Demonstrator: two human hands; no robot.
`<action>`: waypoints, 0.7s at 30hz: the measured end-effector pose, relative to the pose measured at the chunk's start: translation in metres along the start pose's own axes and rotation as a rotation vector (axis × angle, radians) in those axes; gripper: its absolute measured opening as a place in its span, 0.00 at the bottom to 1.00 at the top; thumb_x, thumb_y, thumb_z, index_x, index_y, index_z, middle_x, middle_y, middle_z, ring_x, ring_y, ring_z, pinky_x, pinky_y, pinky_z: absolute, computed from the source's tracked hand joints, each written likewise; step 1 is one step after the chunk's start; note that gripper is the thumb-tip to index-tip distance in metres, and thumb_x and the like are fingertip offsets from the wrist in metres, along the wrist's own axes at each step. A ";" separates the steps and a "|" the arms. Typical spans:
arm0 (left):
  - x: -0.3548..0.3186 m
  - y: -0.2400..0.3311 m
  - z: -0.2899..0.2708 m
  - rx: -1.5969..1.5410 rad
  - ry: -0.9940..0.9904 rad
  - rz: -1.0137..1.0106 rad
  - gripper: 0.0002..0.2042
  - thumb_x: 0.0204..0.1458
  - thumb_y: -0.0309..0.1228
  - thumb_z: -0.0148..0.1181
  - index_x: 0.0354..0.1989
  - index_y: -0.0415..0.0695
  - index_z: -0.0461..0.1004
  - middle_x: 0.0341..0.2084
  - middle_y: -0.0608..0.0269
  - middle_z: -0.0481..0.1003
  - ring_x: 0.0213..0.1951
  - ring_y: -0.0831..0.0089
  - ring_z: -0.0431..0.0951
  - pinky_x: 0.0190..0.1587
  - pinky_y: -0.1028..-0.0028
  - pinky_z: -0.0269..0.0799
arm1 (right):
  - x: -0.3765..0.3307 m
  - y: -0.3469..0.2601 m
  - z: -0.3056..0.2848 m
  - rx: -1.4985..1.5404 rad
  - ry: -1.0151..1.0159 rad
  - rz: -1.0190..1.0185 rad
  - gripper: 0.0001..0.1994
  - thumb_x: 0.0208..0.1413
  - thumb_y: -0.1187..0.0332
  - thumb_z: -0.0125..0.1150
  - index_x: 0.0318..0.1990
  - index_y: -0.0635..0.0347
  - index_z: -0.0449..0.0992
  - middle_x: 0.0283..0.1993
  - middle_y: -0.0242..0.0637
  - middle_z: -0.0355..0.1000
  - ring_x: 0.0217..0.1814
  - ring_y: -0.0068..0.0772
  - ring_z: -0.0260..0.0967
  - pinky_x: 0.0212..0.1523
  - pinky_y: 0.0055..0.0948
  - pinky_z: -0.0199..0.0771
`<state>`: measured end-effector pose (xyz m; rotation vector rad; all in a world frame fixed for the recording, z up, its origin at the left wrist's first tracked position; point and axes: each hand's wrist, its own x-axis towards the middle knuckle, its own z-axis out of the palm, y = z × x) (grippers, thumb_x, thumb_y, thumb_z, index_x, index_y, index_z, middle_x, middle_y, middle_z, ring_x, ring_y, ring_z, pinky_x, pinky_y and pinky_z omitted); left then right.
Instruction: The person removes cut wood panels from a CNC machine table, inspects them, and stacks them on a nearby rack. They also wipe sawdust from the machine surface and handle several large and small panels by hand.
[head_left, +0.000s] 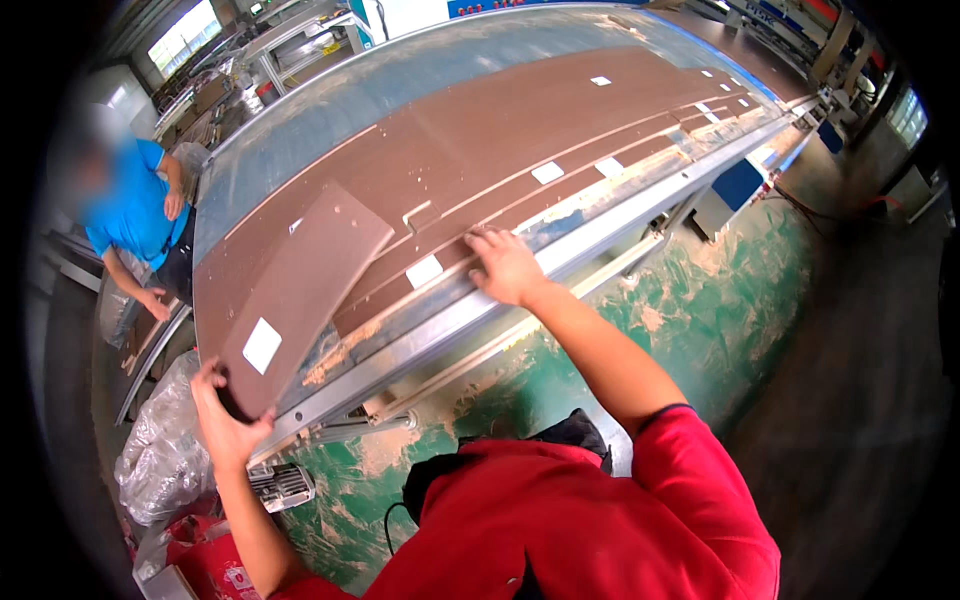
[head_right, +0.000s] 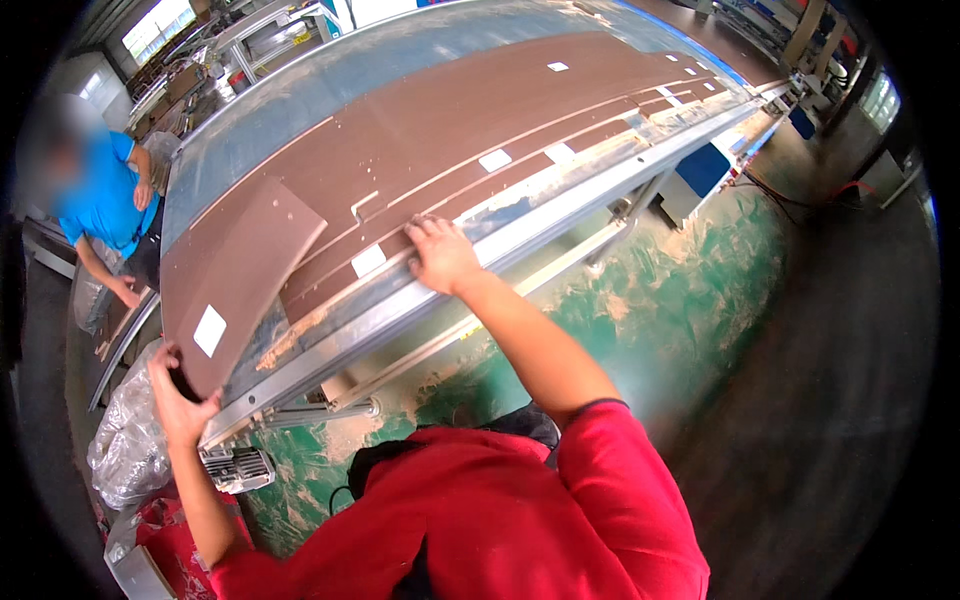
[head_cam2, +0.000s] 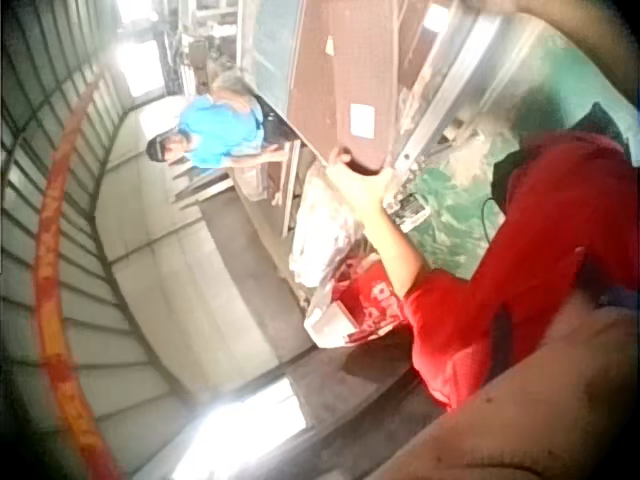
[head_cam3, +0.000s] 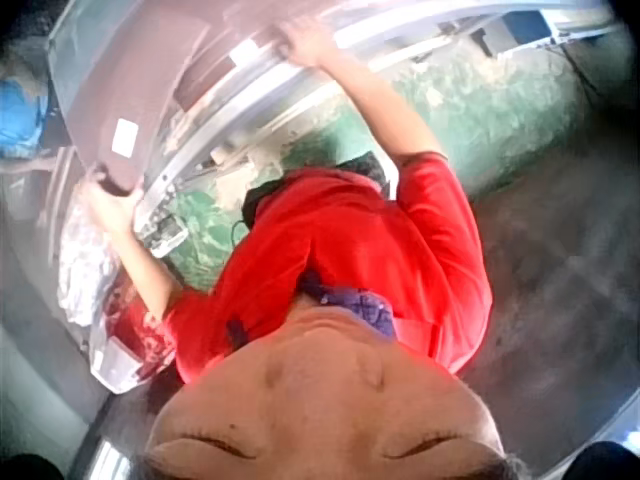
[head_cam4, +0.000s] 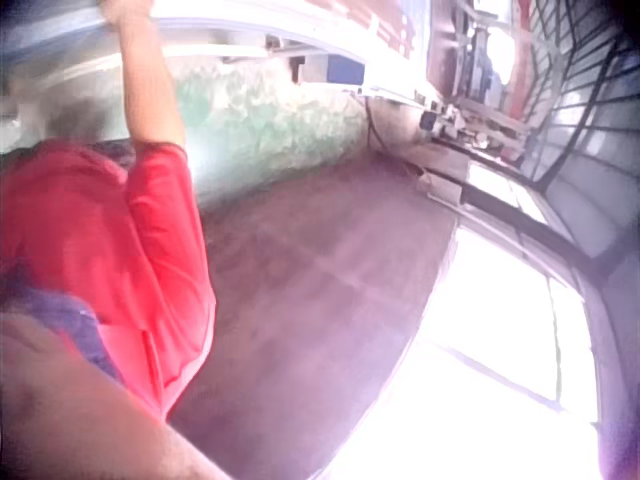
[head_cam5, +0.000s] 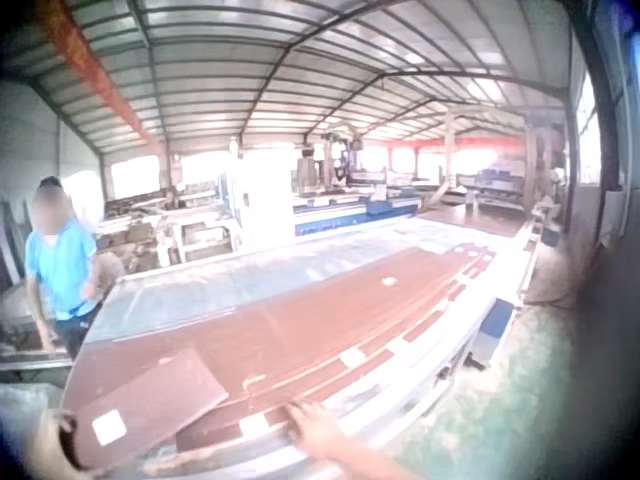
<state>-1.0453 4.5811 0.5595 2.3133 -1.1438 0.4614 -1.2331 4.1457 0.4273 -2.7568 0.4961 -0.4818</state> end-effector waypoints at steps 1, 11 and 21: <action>-0.001 0.014 0.002 0.031 0.009 -0.010 0.35 0.22 0.34 0.72 0.43 0.42 0.60 0.52 0.47 0.67 0.53 0.50 0.69 0.57 0.60 0.65 | 0.016 0.018 0.019 -0.052 0.009 -0.046 0.31 0.55 0.54 0.58 0.64 0.59 0.64 0.70 0.44 0.58 0.73 0.46 0.52 0.73 0.45 0.48; -0.023 0.156 0.078 0.016 0.096 -0.230 0.38 0.29 0.47 0.74 0.44 0.40 0.58 0.53 0.43 0.67 0.55 0.51 0.67 0.60 0.55 0.59 | 0.046 0.053 0.031 -0.087 -0.202 -0.397 0.25 0.51 0.57 0.63 0.53 0.63 0.71 0.51 0.44 0.69 0.59 0.44 0.63 0.61 0.43 0.59; 0.000 0.307 0.135 0.025 0.190 -0.368 0.39 0.36 0.54 0.74 0.46 0.42 0.57 0.57 0.44 0.63 0.59 0.52 0.64 0.64 0.52 0.53 | 0.095 0.237 -0.110 0.260 -0.212 -0.668 0.24 0.41 0.59 0.73 0.47 0.58 0.77 0.48 0.41 0.69 0.57 0.46 0.64 0.57 0.42 0.68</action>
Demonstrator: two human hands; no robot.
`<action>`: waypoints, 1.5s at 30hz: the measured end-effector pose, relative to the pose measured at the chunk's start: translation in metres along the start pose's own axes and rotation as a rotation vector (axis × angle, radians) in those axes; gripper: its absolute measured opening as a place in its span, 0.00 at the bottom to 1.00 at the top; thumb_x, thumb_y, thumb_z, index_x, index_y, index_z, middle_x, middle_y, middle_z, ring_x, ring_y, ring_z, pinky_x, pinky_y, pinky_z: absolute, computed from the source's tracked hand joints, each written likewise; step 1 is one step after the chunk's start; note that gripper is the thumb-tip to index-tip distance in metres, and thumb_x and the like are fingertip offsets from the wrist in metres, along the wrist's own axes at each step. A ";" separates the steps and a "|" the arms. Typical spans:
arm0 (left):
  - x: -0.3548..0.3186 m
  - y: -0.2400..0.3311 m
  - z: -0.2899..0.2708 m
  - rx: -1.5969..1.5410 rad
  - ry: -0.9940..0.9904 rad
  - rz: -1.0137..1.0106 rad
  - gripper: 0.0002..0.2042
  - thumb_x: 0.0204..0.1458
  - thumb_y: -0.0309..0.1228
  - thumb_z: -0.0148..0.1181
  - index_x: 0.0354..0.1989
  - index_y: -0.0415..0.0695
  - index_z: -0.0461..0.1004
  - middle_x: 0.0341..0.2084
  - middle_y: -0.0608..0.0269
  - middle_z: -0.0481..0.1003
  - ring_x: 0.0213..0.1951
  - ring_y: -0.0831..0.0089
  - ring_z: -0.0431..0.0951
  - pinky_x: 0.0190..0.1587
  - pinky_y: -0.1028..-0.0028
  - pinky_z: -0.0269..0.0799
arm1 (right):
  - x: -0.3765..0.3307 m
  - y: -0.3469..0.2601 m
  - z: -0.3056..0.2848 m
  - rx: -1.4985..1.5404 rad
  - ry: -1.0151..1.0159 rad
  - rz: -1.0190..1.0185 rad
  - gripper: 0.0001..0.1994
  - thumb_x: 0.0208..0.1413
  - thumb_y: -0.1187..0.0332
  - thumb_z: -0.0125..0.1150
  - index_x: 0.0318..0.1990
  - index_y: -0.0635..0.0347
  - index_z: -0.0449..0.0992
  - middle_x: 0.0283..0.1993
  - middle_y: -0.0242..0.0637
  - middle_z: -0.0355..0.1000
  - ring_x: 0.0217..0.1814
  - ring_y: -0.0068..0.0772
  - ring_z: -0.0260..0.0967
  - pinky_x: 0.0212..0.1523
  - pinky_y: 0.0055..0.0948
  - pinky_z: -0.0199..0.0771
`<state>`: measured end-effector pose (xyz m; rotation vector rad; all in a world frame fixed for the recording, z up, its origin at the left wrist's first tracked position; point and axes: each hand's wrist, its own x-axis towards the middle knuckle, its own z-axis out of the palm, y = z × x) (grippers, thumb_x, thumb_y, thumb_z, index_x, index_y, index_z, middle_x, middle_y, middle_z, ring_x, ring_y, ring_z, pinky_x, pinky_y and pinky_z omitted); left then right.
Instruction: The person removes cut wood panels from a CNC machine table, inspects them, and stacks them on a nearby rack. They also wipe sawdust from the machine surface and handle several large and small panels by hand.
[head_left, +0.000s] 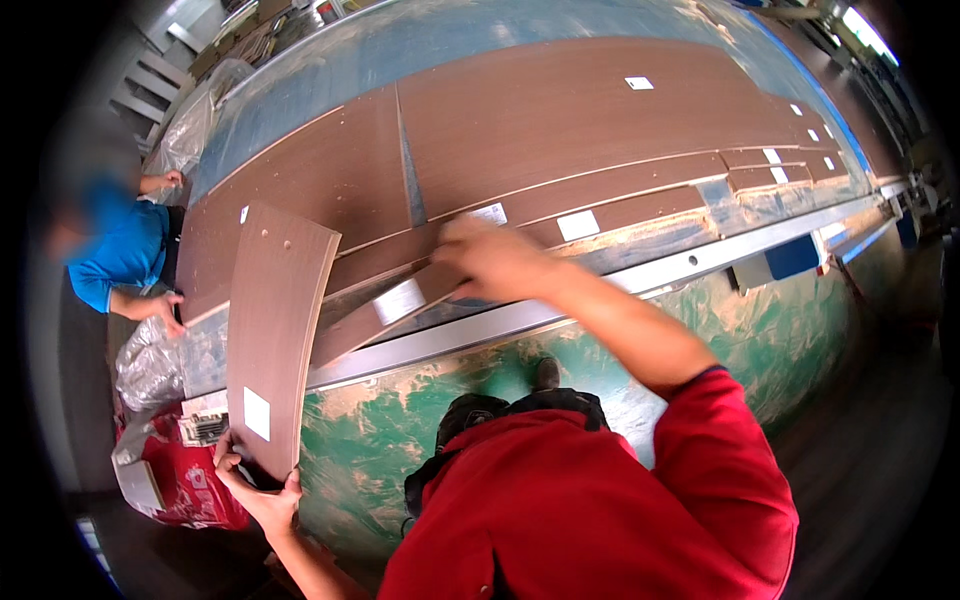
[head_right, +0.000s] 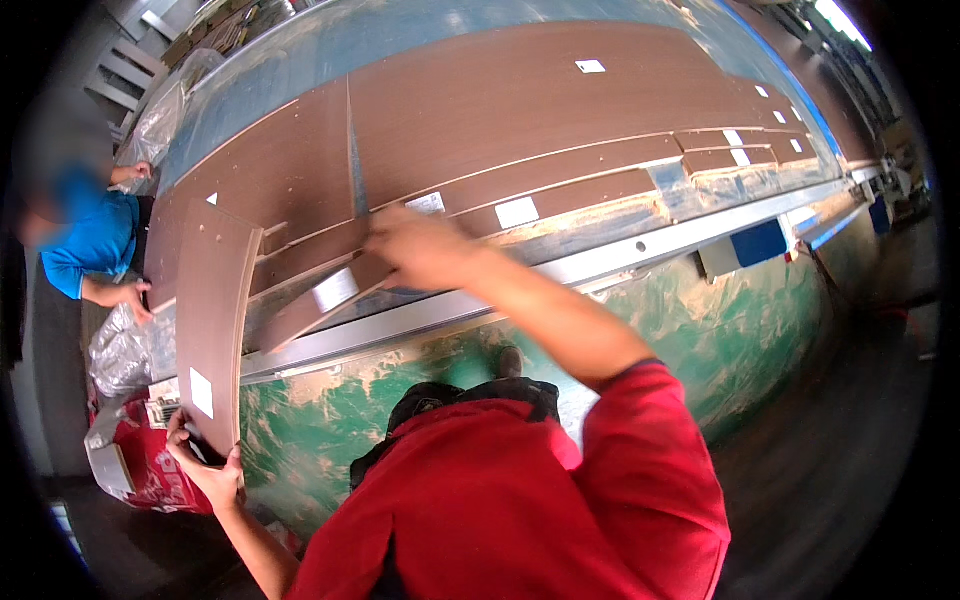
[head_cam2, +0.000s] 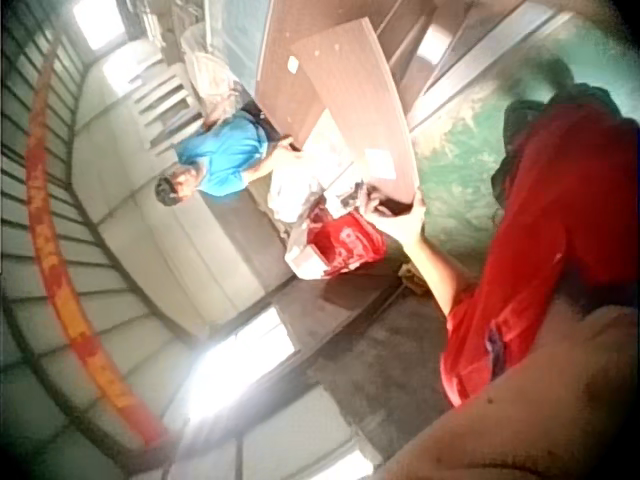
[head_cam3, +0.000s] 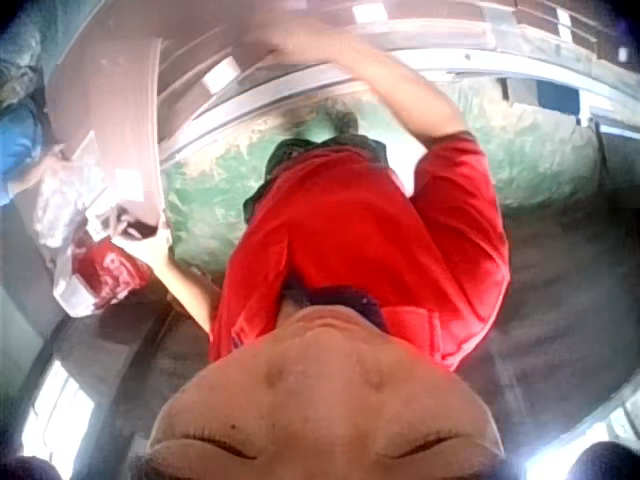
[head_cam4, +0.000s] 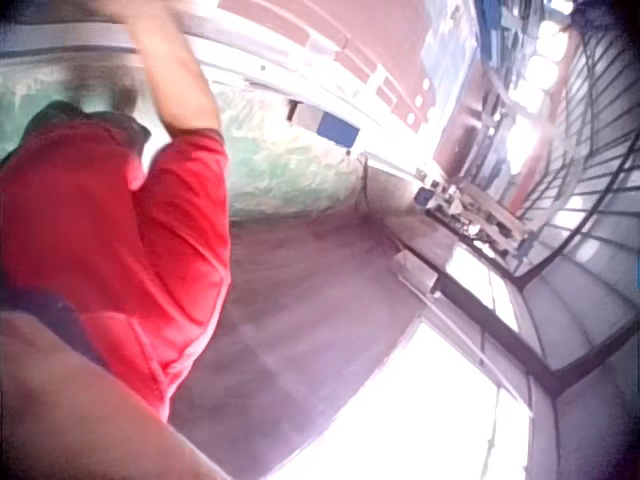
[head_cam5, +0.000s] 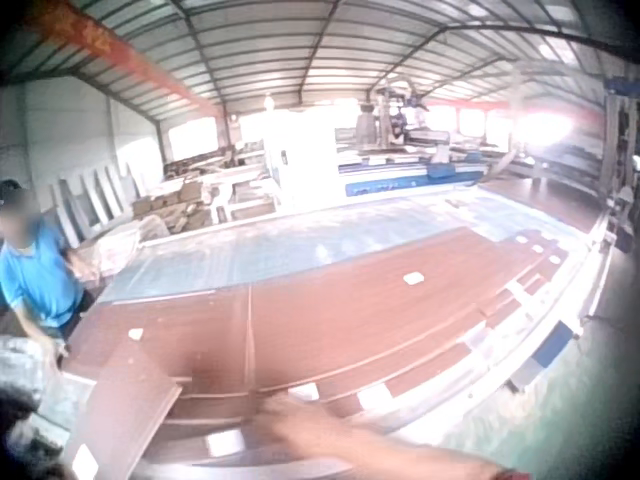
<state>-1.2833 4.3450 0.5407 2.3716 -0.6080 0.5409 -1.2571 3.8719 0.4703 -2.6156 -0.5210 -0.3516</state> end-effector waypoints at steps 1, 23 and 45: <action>0.003 0.009 0.007 -0.018 0.004 0.009 0.39 0.36 0.54 0.74 0.47 0.42 0.57 0.57 0.44 0.63 0.59 0.51 0.64 0.64 0.52 0.53 | -0.027 0.021 -0.032 -0.002 0.006 0.050 0.25 0.40 0.62 0.74 0.49 0.57 0.77 0.50 0.41 0.69 0.57 0.47 0.64 0.58 0.43 0.68; 0.058 0.018 0.142 -0.340 -0.113 0.067 0.38 0.36 0.47 0.75 0.50 0.44 0.56 0.58 0.46 0.62 0.62 0.54 0.61 0.66 0.59 0.50 | -0.161 0.162 -0.110 -0.150 -0.217 0.475 0.25 0.39 0.69 0.70 0.49 0.52 0.72 0.51 0.40 0.68 0.60 0.49 0.63 0.62 0.43 0.63; 0.015 0.274 0.267 -0.101 -0.076 0.005 0.36 0.36 0.45 0.73 0.47 0.41 0.57 0.59 0.43 0.64 0.61 0.51 0.63 0.65 0.55 0.51 | -0.402 0.349 -0.302 -0.368 -0.069 0.682 0.33 0.47 0.63 0.69 0.64 0.51 0.66 0.67 0.42 0.63 0.67 0.53 0.61 0.67 0.45 0.60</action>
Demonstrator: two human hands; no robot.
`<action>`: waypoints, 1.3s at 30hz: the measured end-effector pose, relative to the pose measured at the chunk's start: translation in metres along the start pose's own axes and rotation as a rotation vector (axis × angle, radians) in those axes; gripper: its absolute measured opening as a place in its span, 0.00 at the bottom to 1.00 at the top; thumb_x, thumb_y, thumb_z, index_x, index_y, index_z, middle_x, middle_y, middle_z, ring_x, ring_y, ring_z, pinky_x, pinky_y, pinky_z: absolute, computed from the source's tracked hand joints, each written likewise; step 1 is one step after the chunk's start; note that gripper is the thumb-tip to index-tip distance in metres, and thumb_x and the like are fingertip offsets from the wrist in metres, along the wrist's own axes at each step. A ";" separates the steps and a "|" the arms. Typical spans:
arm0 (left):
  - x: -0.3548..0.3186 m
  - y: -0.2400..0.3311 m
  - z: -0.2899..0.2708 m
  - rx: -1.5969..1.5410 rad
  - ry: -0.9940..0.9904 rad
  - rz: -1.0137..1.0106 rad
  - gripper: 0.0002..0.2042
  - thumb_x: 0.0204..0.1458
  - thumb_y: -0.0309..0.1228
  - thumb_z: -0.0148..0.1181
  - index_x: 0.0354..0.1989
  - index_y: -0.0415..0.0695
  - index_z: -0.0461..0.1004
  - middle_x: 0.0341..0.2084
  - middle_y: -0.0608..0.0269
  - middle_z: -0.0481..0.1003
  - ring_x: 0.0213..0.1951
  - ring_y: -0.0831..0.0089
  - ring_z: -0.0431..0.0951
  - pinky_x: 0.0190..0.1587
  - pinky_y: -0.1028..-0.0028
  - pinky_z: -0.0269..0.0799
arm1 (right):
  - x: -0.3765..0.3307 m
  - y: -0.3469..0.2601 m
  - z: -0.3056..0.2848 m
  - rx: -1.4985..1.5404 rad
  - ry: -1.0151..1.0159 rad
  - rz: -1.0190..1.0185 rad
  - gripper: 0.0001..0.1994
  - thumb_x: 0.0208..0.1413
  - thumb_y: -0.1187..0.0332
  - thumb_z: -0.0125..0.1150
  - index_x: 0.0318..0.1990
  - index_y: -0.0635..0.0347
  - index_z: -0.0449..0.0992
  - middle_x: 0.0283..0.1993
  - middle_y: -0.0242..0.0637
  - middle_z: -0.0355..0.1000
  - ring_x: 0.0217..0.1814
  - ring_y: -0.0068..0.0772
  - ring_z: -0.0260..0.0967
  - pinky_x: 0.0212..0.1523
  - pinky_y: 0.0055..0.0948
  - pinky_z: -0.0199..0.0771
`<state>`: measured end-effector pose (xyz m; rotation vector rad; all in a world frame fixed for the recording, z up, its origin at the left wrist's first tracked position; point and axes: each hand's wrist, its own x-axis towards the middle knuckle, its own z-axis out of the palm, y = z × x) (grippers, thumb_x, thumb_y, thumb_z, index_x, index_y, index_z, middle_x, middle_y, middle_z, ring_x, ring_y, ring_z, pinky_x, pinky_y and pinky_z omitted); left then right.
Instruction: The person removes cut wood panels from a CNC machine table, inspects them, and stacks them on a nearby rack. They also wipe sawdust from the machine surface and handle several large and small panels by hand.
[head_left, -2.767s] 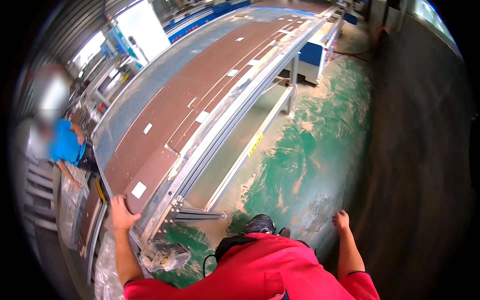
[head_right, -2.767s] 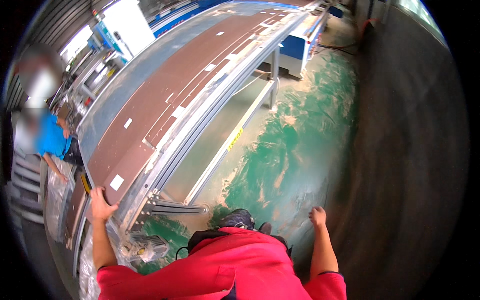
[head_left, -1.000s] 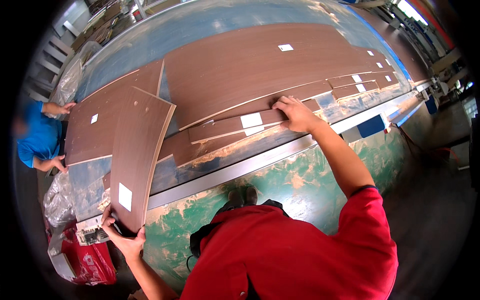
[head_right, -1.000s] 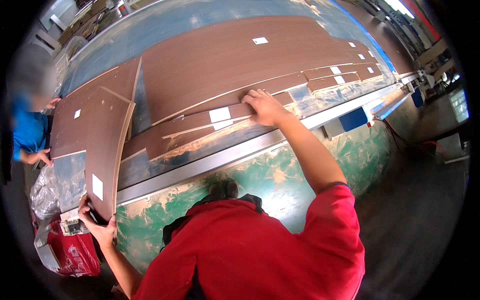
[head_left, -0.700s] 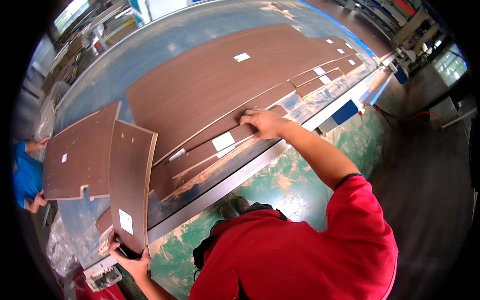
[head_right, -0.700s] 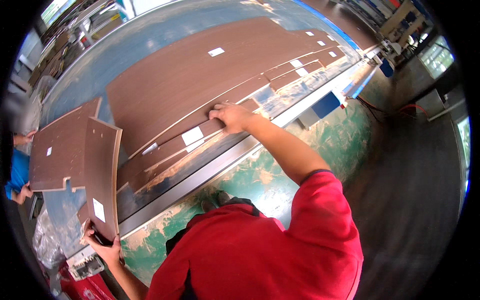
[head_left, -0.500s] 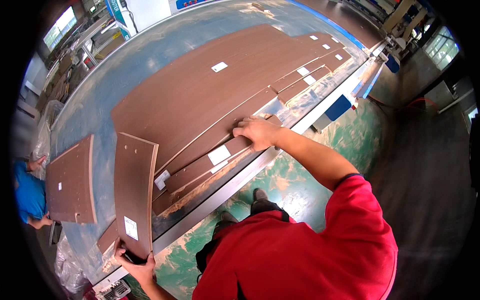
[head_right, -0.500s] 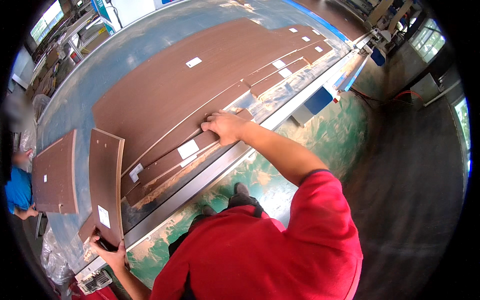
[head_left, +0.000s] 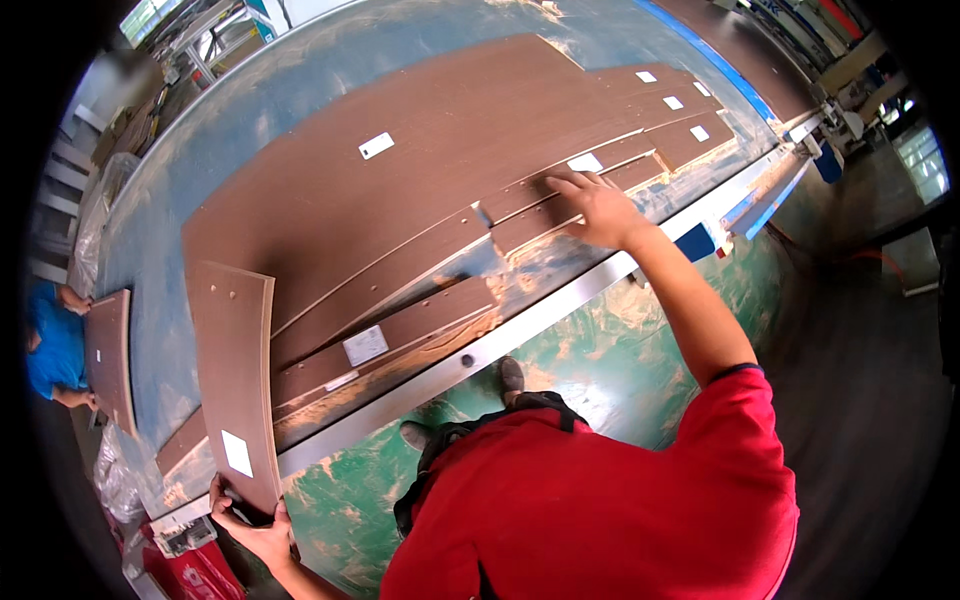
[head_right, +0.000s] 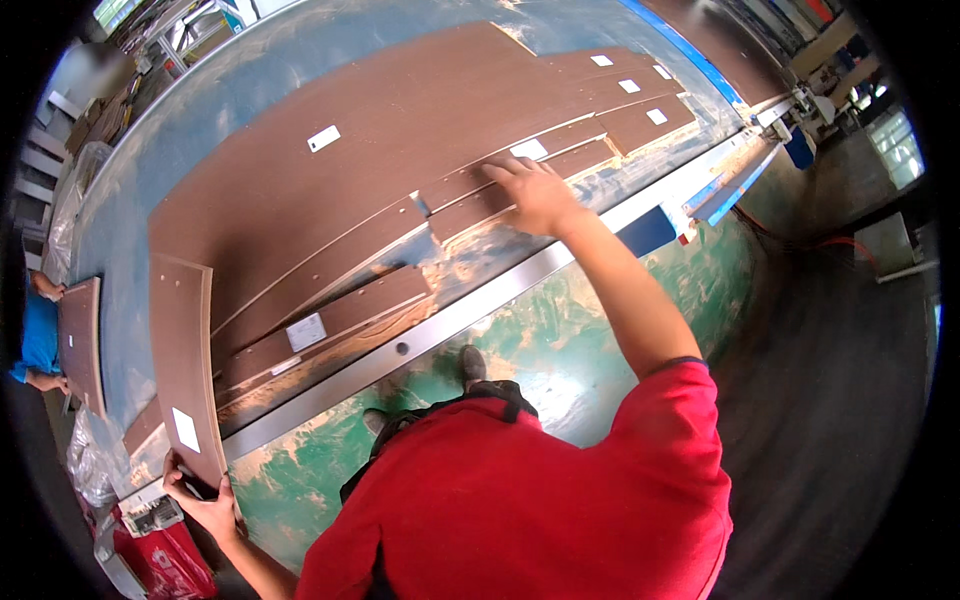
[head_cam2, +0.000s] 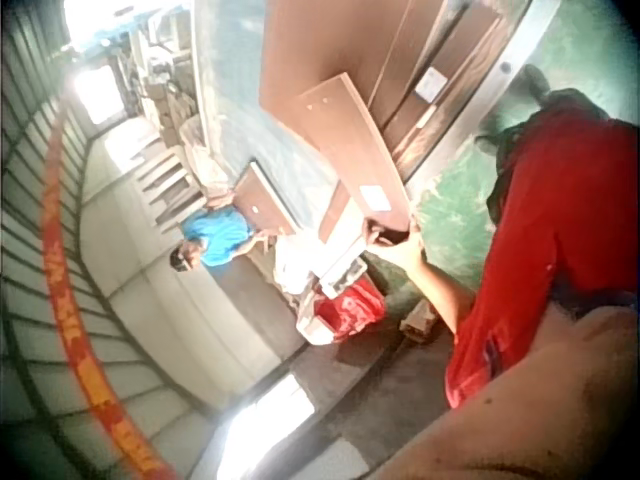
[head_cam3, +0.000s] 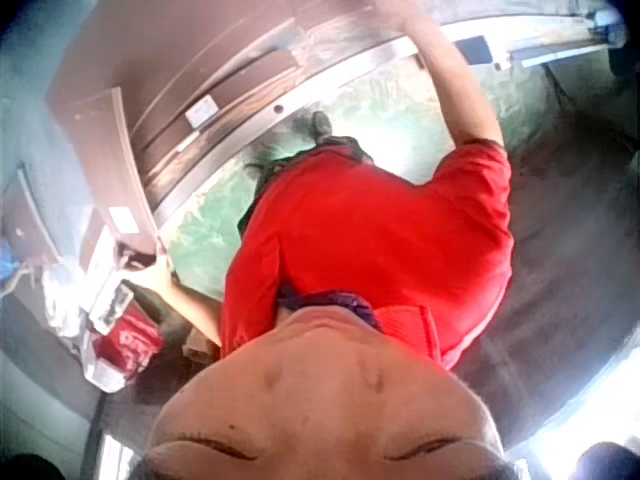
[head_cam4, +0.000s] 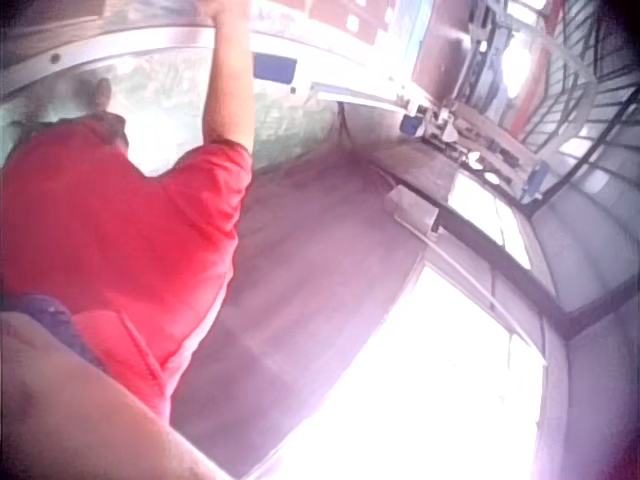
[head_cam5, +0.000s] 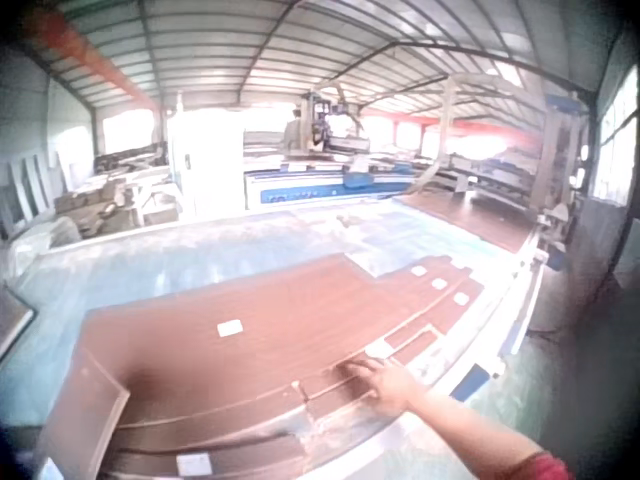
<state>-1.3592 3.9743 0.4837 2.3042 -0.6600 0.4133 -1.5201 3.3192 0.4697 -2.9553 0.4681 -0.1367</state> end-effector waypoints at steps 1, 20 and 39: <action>-0.003 0.016 0.008 0.017 0.016 -0.008 0.36 0.35 0.43 0.73 0.47 0.41 0.57 0.59 0.43 0.64 0.61 0.52 0.63 0.66 0.54 0.51 | -0.007 0.026 0.009 -0.024 -0.018 -0.007 0.35 0.47 0.63 0.69 0.65 0.51 0.65 0.67 0.42 0.63 0.68 0.53 0.59 0.67 0.46 0.59; -0.037 0.152 0.051 0.027 0.183 -0.089 0.38 0.30 0.40 0.76 0.48 0.41 0.57 0.56 0.46 0.64 0.59 0.55 0.64 0.64 0.56 0.55 | 0.021 0.009 -0.051 0.373 0.068 -0.343 0.22 0.41 0.69 0.73 0.47 0.58 0.75 0.40 0.44 0.71 0.43 0.49 0.74 0.44 0.46 0.74; -0.061 0.140 -0.013 0.140 0.370 -0.280 0.39 0.30 0.46 0.78 0.46 0.42 0.57 0.55 0.48 0.64 0.56 0.59 0.64 0.61 0.60 0.57 | 0.065 -0.234 0.049 0.366 0.060 -0.780 0.33 0.48 0.56 0.68 0.59 0.63 0.68 0.47 0.45 0.70 0.52 0.46 0.68 0.51 0.45 0.68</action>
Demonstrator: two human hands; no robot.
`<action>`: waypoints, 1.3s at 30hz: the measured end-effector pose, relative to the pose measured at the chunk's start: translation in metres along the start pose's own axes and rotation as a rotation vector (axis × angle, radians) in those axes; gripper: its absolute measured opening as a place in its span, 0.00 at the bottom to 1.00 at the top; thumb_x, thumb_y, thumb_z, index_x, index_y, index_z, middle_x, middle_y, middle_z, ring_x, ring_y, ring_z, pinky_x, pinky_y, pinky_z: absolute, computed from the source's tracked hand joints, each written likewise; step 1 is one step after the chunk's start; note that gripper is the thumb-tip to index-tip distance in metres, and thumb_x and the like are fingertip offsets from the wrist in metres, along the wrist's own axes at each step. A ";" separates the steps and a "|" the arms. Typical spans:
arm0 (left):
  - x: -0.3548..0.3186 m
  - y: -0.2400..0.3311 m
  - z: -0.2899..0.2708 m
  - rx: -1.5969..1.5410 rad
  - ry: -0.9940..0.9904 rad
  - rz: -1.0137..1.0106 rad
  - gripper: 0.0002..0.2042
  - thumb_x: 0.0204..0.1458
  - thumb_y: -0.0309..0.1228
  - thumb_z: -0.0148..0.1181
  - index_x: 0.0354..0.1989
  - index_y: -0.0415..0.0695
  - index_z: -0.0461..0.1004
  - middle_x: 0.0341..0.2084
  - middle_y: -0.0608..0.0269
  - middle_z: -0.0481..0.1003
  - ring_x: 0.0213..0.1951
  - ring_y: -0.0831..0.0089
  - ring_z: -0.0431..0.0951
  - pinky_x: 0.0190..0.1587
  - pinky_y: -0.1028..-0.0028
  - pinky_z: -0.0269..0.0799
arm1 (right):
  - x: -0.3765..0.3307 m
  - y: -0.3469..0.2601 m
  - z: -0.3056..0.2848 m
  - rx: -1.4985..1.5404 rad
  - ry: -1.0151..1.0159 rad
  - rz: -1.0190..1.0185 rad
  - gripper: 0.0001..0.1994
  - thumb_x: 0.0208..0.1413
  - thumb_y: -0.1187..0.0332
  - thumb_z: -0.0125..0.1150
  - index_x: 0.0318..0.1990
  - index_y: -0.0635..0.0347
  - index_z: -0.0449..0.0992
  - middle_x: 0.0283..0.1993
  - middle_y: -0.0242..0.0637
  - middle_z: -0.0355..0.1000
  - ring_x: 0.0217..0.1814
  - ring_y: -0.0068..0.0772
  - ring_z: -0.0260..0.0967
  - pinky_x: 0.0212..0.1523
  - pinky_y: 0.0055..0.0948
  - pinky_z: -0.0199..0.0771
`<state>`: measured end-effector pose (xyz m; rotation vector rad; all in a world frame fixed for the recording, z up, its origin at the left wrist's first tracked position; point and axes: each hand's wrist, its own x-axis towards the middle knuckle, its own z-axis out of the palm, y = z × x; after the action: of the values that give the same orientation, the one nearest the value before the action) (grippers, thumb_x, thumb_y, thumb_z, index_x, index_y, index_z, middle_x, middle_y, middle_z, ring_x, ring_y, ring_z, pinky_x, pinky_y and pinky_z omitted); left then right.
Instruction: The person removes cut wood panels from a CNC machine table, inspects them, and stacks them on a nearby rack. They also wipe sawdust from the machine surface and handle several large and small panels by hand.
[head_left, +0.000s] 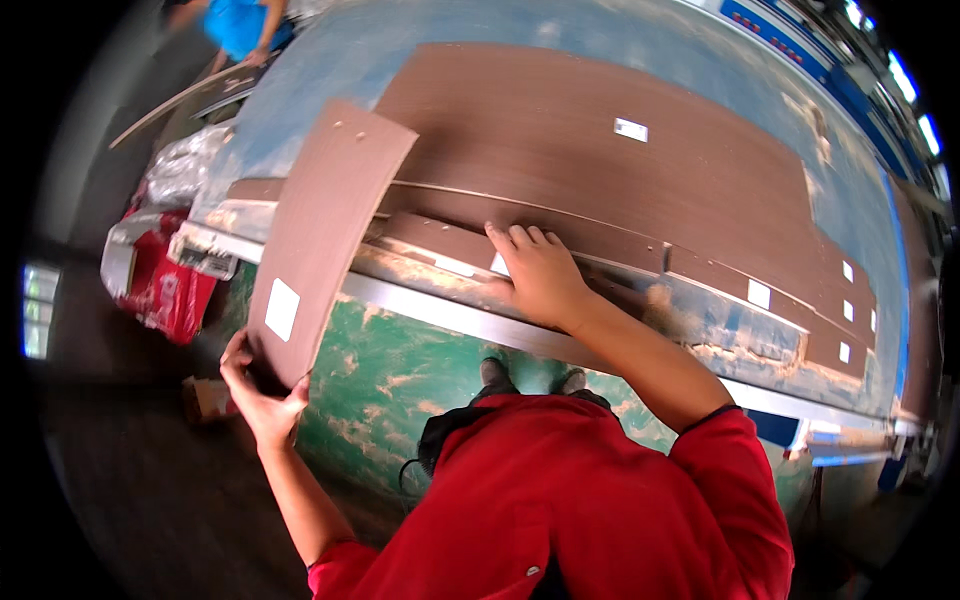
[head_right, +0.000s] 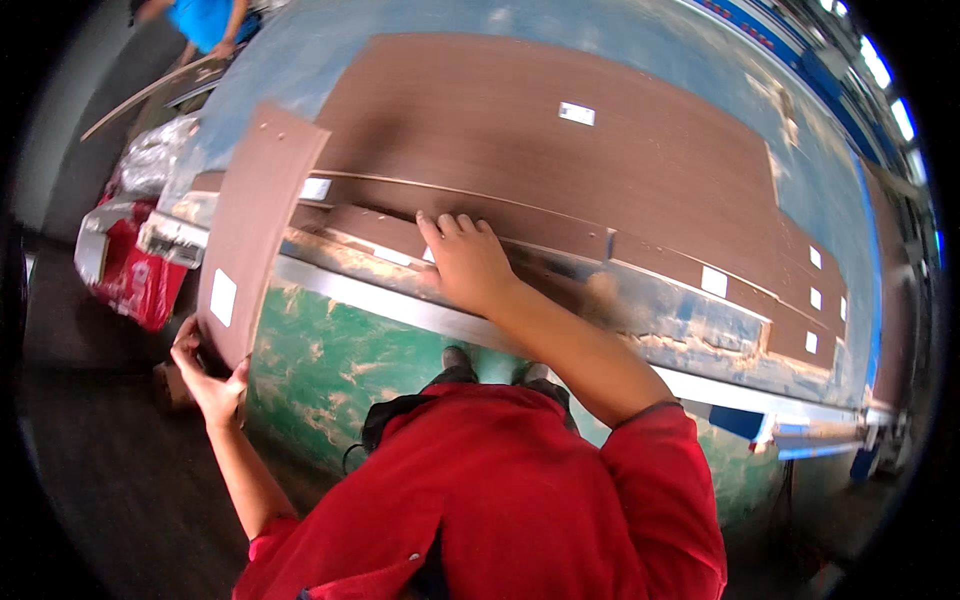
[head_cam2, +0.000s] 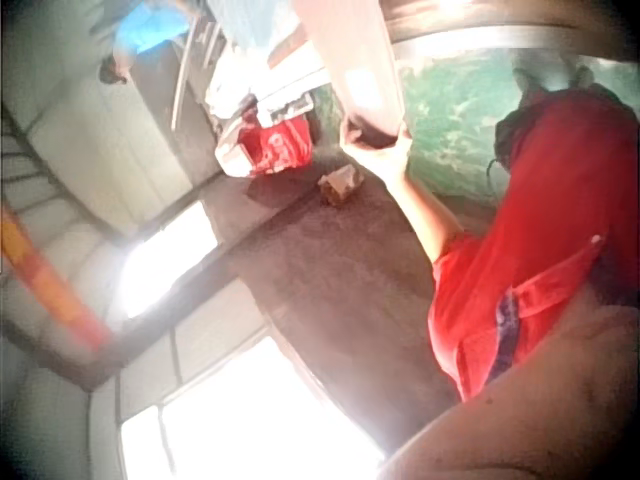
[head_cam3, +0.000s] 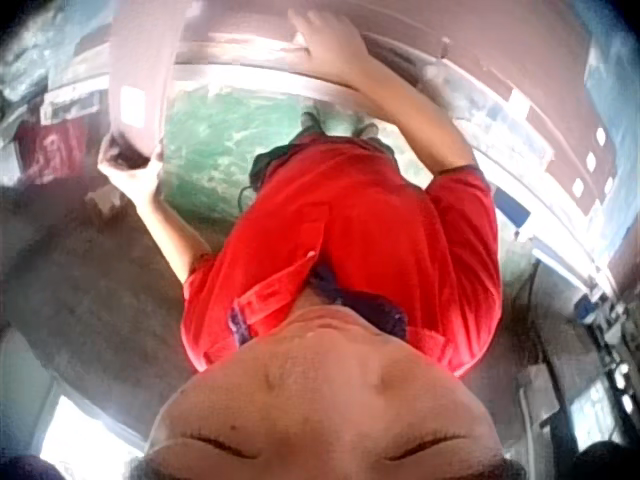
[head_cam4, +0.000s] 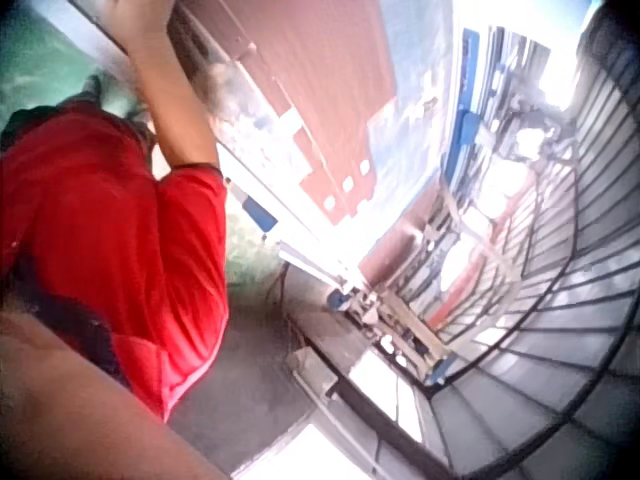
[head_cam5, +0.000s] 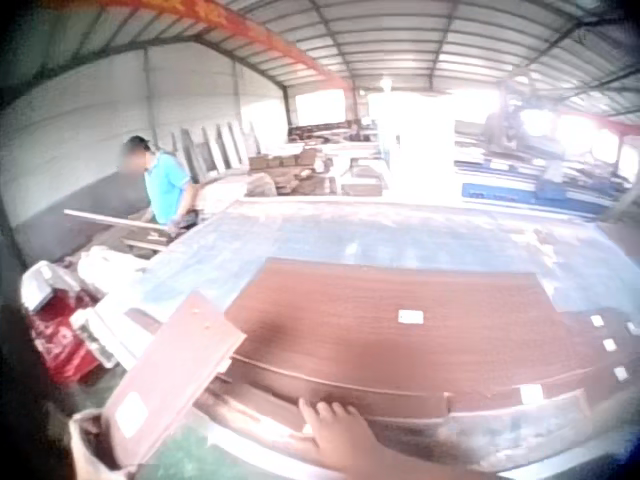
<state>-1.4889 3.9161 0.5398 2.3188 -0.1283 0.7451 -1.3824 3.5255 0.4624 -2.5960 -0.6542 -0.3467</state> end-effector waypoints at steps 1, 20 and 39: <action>0.002 -0.006 0.005 -0.030 -0.007 -0.018 0.40 0.30 0.45 0.77 0.47 0.41 0.58 0.56 0.49 0.64 0.57 0.60 0.64 0.61 0.60 0.57 | -0.004 0.000 -0.010 0.021 0.034 0.020 0.32 0.48 0.57 0.68 0.59 0.63 0.69 0.47 0.45 0.70 0.52 0.47 0.68 0.51 0.46 0.68; 0.036 -0.020 0.061 -0.107 -0.214 0.158 0.36 0.36 0.44 0.77 0.46 0.43 0.56 0.59 0.46 0.63 0.60 0.52 0.64 0.65 0.54 0.55 | -0.211 0.156 -0.160 -0.420 -0.160 0.619 0.36 0.41 0.67 0.70 0.63 0.57 0.67 0.64 0.42 0.65 0.66 0.47 0.61 0.66 0.43 0.59; 0.022 -0.056 -0.051 0.058 0.209 0.050 0.39 0.34 0.49 0.77 0.45 0.39 0.57 0.54 0.44 0.66 0.56 0.57 0.66 0.61 0.58 0.57 | 0.036 -0.018 -0.071 -0.086 -0.073 0.095 0.25 0.49 0.55 0.67 0.48 0.68 0.76 0.44 0.53 0.74 0.44 0.57 0.74 0.44 0.47 0.75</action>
<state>-1.4791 3.9944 0.5496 2.2828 -0.0714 1.0226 -1.3700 3.5201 0.5428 -2.7217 -0.5487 -0.2562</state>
